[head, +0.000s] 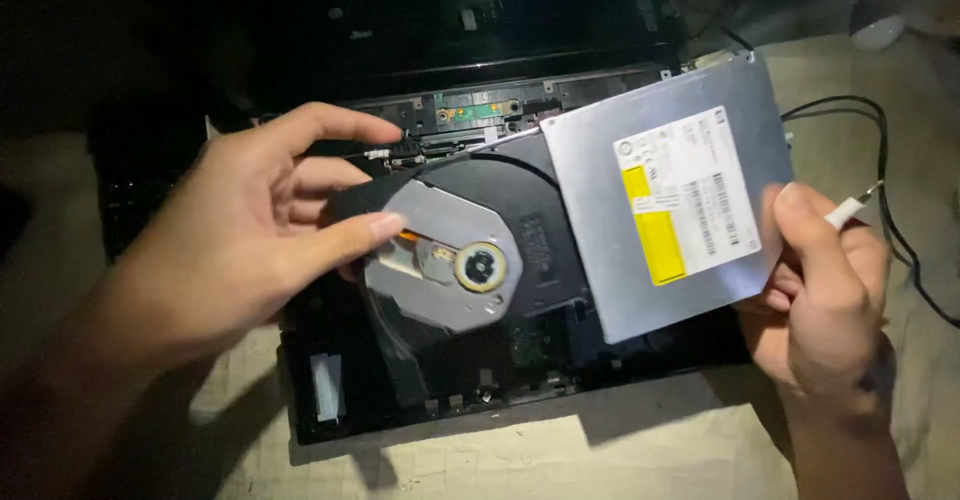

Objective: Disassembling a laptop by unscrewing and removing the optical drive and its metal mounting bracket.

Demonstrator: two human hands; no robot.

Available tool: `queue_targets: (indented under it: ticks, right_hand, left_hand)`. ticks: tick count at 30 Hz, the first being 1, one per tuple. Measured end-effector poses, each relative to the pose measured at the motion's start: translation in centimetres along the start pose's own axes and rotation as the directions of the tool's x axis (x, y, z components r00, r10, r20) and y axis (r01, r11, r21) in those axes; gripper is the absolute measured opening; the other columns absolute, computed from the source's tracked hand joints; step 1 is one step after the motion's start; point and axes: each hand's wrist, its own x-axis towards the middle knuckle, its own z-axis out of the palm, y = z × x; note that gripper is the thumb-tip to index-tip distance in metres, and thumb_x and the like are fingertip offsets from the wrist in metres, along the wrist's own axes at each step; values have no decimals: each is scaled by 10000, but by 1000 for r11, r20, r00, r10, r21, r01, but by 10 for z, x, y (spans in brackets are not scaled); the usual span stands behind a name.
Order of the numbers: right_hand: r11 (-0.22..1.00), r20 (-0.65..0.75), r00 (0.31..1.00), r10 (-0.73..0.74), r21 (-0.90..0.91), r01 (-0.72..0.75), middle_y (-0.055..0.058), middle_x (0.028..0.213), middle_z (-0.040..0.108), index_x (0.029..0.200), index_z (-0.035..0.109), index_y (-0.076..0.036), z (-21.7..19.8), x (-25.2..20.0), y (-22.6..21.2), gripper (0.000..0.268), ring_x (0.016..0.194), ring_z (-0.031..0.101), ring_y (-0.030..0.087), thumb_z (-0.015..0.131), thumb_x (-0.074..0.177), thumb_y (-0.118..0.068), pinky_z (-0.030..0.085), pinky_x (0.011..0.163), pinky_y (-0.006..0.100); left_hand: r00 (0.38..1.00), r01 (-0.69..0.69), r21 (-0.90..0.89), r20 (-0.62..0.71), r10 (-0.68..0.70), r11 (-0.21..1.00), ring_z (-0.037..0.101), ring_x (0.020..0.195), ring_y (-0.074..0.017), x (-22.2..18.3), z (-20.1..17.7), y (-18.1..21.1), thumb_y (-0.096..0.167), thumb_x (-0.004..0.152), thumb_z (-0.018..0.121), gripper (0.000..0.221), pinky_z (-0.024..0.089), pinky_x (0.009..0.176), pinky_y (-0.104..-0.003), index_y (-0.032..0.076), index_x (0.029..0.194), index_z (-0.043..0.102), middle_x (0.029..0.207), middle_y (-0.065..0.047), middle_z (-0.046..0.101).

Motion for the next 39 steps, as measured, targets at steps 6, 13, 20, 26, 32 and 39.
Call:
queue_targets:
  ticks: [6,13,20,26,32,39]
  right_hand:
    - [973,9,998,-66,-222,67,41,675,607,941,678,-21,-11,1,17,228,463,437,39,611,1093,-177,268,381,172]
    - [665,75,985,-153,-730,159,-15,646,482,843,724,-18,-7,-12,9,321,616,360,93,650,1107,-185,287,572,274]
    - [604,-9,953,-304,-775,185,18,714,468,1311,673,-61,-13,-25,11,208,564,344,105,656,1151,-193,277,547,266]
    - [701,-23,940,-340,-672,237,-5,657,307,1340,603,6,-20,-27,11,207,539,220,71,532,1208,-136,143,531,249]
    - [698,17,929,-371,-654,291,57,910,472,1289,662,16,-24,-24,19,160,677,340,99,586,1204,-95,237,612,230]
    - [615,100,898,-428,-696,371,70,793,463,1237,698,62,-18,-24,19,85,665,363,121,679,1157,44,286,624,248]
  left_hand:
    - [976,-174,320,-69,207,931,329,454,-41,22,-8,-26,146,850,832,244,257,488,-217,143,1090,791,557,32,578]
    - [946,-245,469,-77,316,848,542,541,-85,24,-7,-31,152,809,827,280,433,549,-271,178,1083,777,924,37,788]
    - [824,-453,588,-12,567,670,640,738,-235,18,-1,-38,185,885,779,285,484,686,-374,87,1152,758,1015,-85,700]
    - [744,-478,725,35,667,496,667,943,-326,-2,6,-28,210,990,668,270,504,763,-449,42,1195,719,1107,-103,719]
    - [731,-575,738,269,627,353,510,1167,-383,3,-11,-32,457,863,721,715,426,954,-498,36,1409,532,1322,-191,571]
    - [742,-507,859,393,542,71,383,1381,-454,0,1,-52,761,682,752,1246,396,1065,-504,73,1614,293,1503,-317,381]
